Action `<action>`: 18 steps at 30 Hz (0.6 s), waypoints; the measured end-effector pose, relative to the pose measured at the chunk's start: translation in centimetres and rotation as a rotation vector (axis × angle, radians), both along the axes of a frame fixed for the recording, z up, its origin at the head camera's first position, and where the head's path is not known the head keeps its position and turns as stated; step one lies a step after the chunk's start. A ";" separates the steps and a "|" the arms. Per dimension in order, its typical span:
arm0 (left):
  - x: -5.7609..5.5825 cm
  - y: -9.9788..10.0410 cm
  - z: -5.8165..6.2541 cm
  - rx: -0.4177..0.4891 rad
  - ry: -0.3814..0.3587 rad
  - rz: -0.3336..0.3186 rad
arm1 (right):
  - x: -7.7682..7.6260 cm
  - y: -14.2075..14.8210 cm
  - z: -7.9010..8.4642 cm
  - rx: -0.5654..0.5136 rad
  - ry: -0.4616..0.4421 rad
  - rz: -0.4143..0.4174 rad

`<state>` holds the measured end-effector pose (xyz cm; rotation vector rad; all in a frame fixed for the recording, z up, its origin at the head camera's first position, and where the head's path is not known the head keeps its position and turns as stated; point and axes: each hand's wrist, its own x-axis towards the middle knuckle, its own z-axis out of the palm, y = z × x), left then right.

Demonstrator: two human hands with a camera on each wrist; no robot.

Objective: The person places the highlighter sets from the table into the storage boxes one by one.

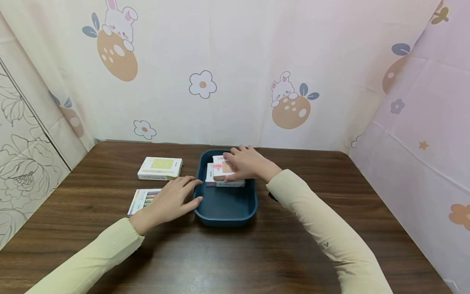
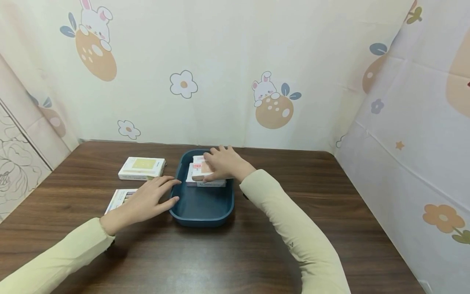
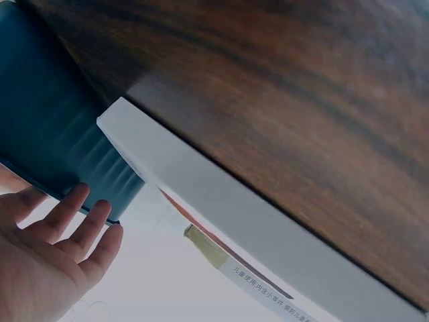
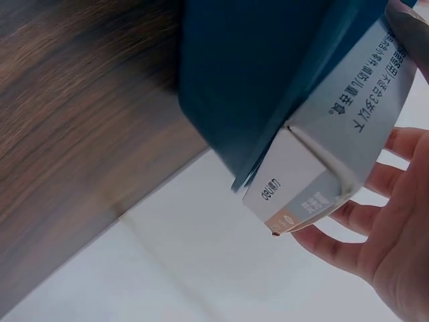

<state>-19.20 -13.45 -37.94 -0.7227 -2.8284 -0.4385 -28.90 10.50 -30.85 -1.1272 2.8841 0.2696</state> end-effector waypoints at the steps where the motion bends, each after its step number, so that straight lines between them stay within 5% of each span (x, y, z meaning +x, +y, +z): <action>1: 0.0 0.0 0.0 0.000 0.001 -0.001 | -0.1 -0.2 0.0 0.004 0.000 -0.002; 18: 0.0 0.0 0.0 0.000 0.040 -0.021 | -0.9 -2.2 -1.2 0.028 -0.003 -0.023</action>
